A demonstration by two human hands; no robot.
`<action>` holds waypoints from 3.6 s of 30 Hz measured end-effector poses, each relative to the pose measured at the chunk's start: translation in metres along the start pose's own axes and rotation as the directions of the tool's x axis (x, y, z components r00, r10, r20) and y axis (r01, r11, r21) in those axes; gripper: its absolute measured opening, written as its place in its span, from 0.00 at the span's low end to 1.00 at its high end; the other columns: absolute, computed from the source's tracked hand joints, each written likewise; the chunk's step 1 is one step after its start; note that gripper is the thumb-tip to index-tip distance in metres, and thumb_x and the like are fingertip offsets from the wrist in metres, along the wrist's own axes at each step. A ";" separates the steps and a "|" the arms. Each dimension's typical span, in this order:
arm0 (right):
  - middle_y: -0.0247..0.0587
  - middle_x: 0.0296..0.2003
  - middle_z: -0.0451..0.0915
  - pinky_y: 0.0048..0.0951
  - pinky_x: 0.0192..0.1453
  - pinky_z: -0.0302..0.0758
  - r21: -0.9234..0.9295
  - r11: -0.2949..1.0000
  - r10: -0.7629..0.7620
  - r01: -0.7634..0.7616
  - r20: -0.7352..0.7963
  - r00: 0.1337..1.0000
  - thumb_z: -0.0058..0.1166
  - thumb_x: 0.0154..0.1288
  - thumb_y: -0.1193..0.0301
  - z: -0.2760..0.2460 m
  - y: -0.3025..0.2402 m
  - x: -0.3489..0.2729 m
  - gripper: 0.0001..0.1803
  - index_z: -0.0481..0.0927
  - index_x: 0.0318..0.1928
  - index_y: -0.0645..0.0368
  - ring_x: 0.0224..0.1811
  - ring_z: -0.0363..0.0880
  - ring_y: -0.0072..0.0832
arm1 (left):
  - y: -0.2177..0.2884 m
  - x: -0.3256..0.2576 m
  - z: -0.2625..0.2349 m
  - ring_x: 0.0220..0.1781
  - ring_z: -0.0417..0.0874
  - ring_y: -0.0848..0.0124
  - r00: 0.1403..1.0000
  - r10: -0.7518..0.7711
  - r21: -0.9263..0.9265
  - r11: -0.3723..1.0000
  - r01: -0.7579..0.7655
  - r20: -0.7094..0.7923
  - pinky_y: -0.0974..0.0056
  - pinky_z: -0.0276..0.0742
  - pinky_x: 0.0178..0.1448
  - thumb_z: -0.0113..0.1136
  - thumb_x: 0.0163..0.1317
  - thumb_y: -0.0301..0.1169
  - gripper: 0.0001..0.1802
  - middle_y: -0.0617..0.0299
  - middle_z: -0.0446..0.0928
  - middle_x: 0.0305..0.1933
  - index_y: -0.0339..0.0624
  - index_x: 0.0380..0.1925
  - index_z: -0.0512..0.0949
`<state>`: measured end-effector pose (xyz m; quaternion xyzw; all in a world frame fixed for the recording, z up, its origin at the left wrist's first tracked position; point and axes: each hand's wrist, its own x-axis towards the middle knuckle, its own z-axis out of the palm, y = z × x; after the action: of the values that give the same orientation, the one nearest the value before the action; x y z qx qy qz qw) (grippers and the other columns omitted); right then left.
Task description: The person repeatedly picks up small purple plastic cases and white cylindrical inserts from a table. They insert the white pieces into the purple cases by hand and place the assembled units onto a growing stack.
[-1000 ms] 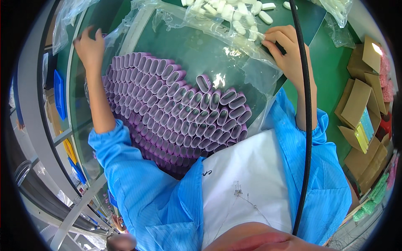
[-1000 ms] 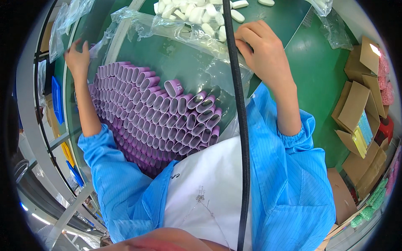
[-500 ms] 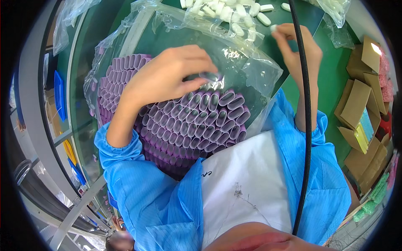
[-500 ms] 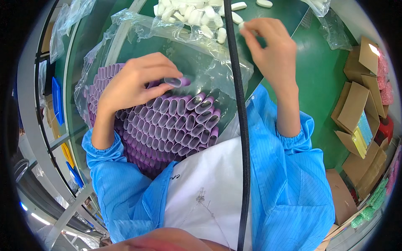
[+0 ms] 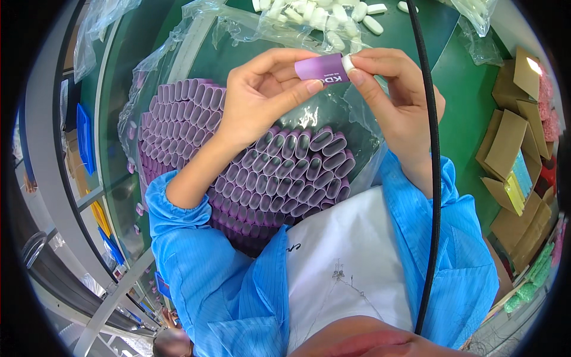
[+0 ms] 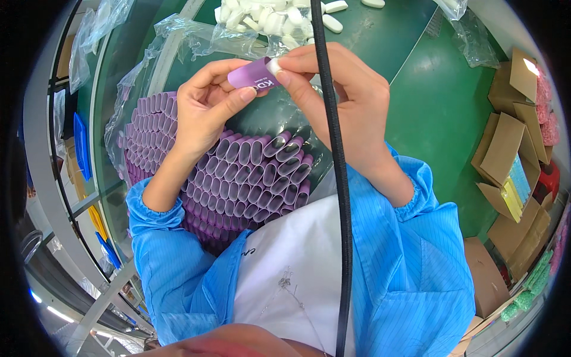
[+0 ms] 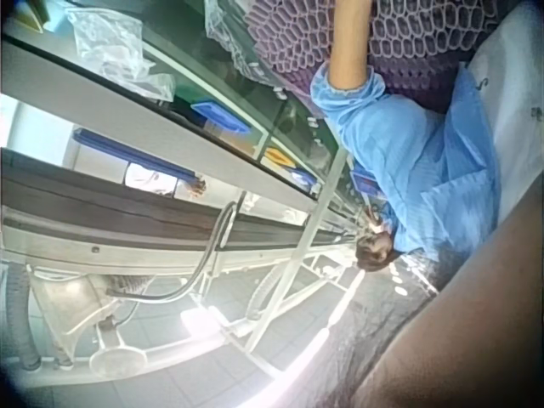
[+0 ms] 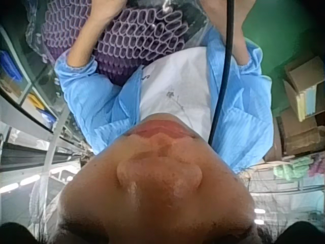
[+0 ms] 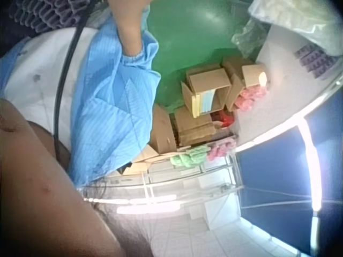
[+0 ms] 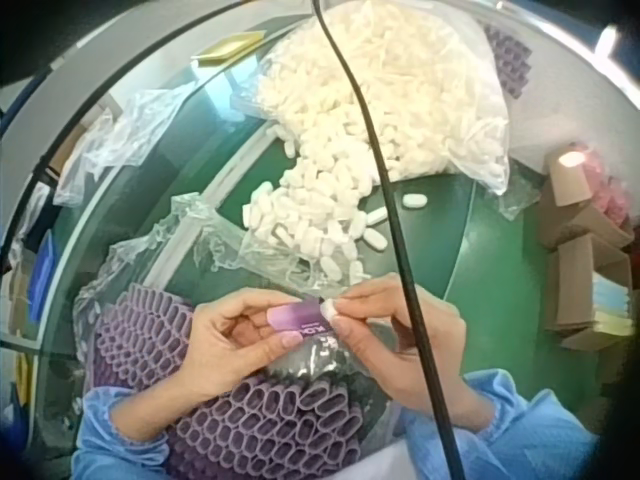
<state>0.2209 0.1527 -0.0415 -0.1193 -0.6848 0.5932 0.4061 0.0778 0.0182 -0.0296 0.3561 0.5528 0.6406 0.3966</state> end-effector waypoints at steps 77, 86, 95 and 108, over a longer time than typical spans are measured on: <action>0.39 0.32 0.83 0.23 0.35 0.75 -0.260 0.953 -0.167 0.154 -0.027 0.986 0.66 0.52 0.80 -0.027 0.014 0.007 0.08 0.83 0.35 0.65 0.30 0.79 0.23 | 0.035 0.006 -0.008 0.33 0.84 0.69 0.953 -0.220 0.724 0.690 0.002 0.207 0.68 0.80 0.41 0.71 0.50 0.25 0.13 0.58 0.82 0.37 0.34 0.37 0.83; 0.38 0.31 0.83 0.23 0.35 0.76 -0.212 0.974 -0.079 0.073 -0.019 0.997 0.68 0.53 0.77 -0.019 0.025 -0.002 0.10 0.83 0.36 0.65 0.30 0.79 0.23 | -0.002 0.011 0.034 0.29 0.81 0.59 0.979 -0.035 0.868 0.471 -0.160 0.200 0.60 0.78 0.35 0.75 0.46 0.37 0.26 0.55 0.78 0.31 0.41 0.46 0.79; 0.40 0.32 0.82 0.23 0.36 0.76 -0.215 0.974 -0.087 0.077 -0.033 0.996 0.67 0.52 0.79 -0.023 0.017 -0.003 0.09 0.83 0.35 0.66 0.31 0.80 0.24 | 0.005 0.023 0.023 0.33 0.82 0.62 0.972 -0.110 0.828 0.549 -0.114 0.206 0.62 0.79 0.41 0.73 0.47 0.27 0.15 0.58 0.80 0.31 0.36 0.32 0.77; 0.46 0.35 0.83 0.26 0.36 0.78 -0.121 0.983 -0.136 0.136 0.005 0.991 0.66 0.52 0.83 0.000 0.005 -0.014 0.09 0.83 0.36 0.65 0.34 0.83 0.31 | 0.000 -0.002 0.015 0.46 0.83 0.71 0.995 -0.059 -0.029 0.998 0.057 -0.079 0.66 0.82 0.52 0.66 0.56 0.18 0.19 0.56 0.81 0.45 0.32 0.49 0.76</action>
<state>0.2281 0.1447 -0.0525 -0.0978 -0.7253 0.5212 0.4389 0.0919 0.0228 -0.0273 0.3088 0.5694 0.6500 0.3975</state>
